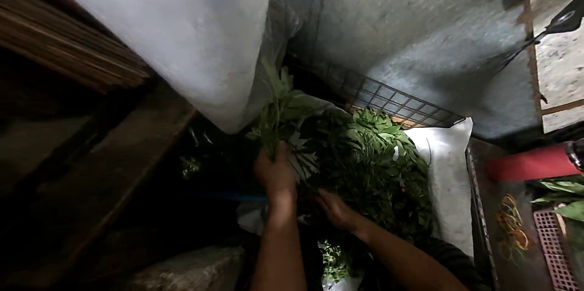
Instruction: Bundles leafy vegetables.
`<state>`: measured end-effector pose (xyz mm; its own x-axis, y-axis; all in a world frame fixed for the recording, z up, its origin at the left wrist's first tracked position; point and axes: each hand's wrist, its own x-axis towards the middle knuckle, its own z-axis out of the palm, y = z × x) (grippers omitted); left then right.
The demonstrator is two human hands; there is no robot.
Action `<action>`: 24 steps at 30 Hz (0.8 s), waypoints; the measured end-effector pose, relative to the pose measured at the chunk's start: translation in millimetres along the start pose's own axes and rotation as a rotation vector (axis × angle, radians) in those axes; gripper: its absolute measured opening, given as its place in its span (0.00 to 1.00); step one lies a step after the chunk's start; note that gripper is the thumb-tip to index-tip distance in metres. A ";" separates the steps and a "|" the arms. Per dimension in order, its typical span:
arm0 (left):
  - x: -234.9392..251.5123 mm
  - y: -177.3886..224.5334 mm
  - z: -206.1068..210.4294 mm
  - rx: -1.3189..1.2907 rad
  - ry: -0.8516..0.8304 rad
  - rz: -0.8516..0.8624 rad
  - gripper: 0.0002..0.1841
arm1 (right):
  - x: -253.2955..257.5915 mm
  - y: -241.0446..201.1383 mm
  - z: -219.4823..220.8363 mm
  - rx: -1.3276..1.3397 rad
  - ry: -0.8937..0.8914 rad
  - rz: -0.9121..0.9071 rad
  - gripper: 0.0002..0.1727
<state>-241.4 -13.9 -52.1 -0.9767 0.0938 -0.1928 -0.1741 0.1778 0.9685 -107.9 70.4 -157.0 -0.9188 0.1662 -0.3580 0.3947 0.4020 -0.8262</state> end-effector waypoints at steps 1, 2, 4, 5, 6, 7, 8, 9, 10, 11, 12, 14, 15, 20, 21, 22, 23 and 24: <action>0.7 -1.1 1.0 -0.053 0.036 0.013 0.17 | 0.1 11.7 -3.9 -0.084 -0.074 0.064 0.24; 1.4 -2.4 1.7 -0.103 0.069 0.026 0.17 | 2.8 22.5 -8.3 -0.187 -0.146 0.136 0.25; 2.7 -3.9 2.8 -0.175 0.102 0.025 0.17 | 10.2 38.2 -18.6 -0.345 -0.159 0.219 0.25; 2.7 -4.0 3.4 -0.177 0.096 0.004 0.17 | 14.6 40.9 -25.4 -0.386 -0.065 0.220 0.26; 2.4 -3.4 3.8 -0.162 0.079 -0.019 0.18 | 20.7 39.7 -33.1 -0.414 0.073 0.207 0.25; 2.0 -2.9 4.5 -0.143 0.057 -0.032 0.17 | 28.0 34.0 -41.9 -0.423 0.201 0.211 0.23; 1.2 -2.5 5.9 -0.133 0.032 -0.042 0.17 | 36.0 26.7 -50.0 -0.428 0.295 0.245 0.23; 0.9 -3.4 8.6 -0.127 0.013 -0.049 0.15 | 45.0 21.0 -56.8 -0.437 0.341 0.308 0.23; 1.2 -5.1 11.4 -0.136 -0.004 -0.061 0.14 | 54.6 18.7 -62.0 -0.446 0.355 0.380 0.23; 2.0 -5.8 13.9 -0.138 -0.016 -0.070 0.13 | 64.6 20.3 -65.4 -0.455 0.356 0.446 0.23; 2.6 -5.8 15.7 -0.134 -0.027 -0.072 0.12 | 74.0 23.4 -67.5 -0.461 0.341 0.506 0.23; 3.4 -5.3 18.3 -0.114 -0.035 -0.075 0.12 | 87.5 32.1 -66.7 -0.482 0.318 0.580 0.23; 3.7 -4.9 19.3 -0.105 -0.037 -0.075 0.12 | 91.2 36.3 -64.8 -0.500 0.310 0.601 0.24; 4.8 -4.7 19.7 -0.111 -0.038 -0.061 0.12 | 92.5 44.9 -68.3 -0.399 0.280 0.603 0.25; 4.8 -4.7 19.8 -0.117 -0.040 -0.061 0.12 | 90.5 44.9 -74.3 -0.264 0.298 0.567 0.24; 4.0 -3.9 19.8 -0.122 -0.045 -0.067 0.11 | 86.1 44.1 -79.9 -0.112 0.341 0.493 0.22; 3.4 -3.4 19.7 -0.130 -0.048 -0.073 0.11 | 77.8 39.3 -84.1 0.028 0.400 0.392 0.22; 2.8 -2.8 19.5 -0.136 -0.049 -0.078 0.11 | 67.3 32.1 -86.7 0.130 0.464 0.289 0.23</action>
<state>-241.2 4.9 -58.5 -0.9527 0.1334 -0.2729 -0.2682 0.0522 0.9619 -157.6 172.6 -169.9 -0.6683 0.6437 -0.3730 0.6011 0.1718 -0.7805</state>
